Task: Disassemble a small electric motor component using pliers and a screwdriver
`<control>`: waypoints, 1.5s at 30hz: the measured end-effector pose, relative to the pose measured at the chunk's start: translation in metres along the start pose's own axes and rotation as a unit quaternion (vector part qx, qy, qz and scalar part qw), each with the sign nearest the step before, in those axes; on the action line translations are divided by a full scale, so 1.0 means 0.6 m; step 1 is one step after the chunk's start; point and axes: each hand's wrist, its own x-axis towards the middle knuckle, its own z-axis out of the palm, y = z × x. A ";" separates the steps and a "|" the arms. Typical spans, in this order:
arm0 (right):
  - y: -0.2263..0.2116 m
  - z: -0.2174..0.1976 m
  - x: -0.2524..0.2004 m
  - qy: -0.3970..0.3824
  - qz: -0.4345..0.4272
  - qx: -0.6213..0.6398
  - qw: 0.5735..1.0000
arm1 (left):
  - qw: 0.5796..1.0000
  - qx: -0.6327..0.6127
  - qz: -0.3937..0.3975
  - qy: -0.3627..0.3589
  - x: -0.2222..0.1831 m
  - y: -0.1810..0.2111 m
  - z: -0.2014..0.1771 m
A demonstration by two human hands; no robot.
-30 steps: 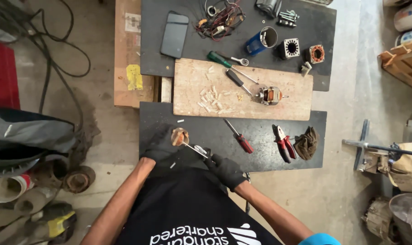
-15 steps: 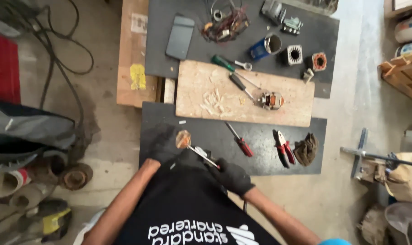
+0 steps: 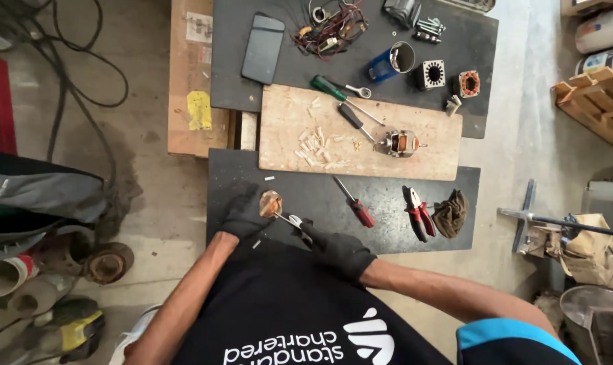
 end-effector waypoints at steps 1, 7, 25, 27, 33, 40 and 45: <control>0.021 0.016 0.019 0.002 0.000 -0.001 1.000 | 1.000 0.000 0.002 0.002 0.004 -0.006 -0.007; 0.011 0.034 0.016 -0.096 0.085 0.540 0.832 | 0.970 -0.064 -0.170 0.162 -0.129 -0.150 0.239; 0.062 0.119 0.022 0.135 -0.011 0.094 0.986 | 0.961 0.159 -0.177 -0.143 -0.124 -0.171 0.221; 0.095 0.141 0.058 0.104 0.014 0.225 0.969 | 0.960 0.224 -0.132 -0.101 -0.134 -0.189 0.239; 0.091 0.113 0.042 -0.186 0.008 0.750 0.634 | 0.963 0.167 -0.147 -0.152 -0.142 -0.202 0.234; 0.095 0.119 0.081 -0.008 0.005 0.471 0.882 | 0.959 0.043 -0.198 -0.197 -0.149 -0.223 0.251; 0.080 0.090 0.053 0.080 -0.019 0.098 0.992 | 0.956 0.055 -0.224 -0.183 -0.134 -0.198 0.221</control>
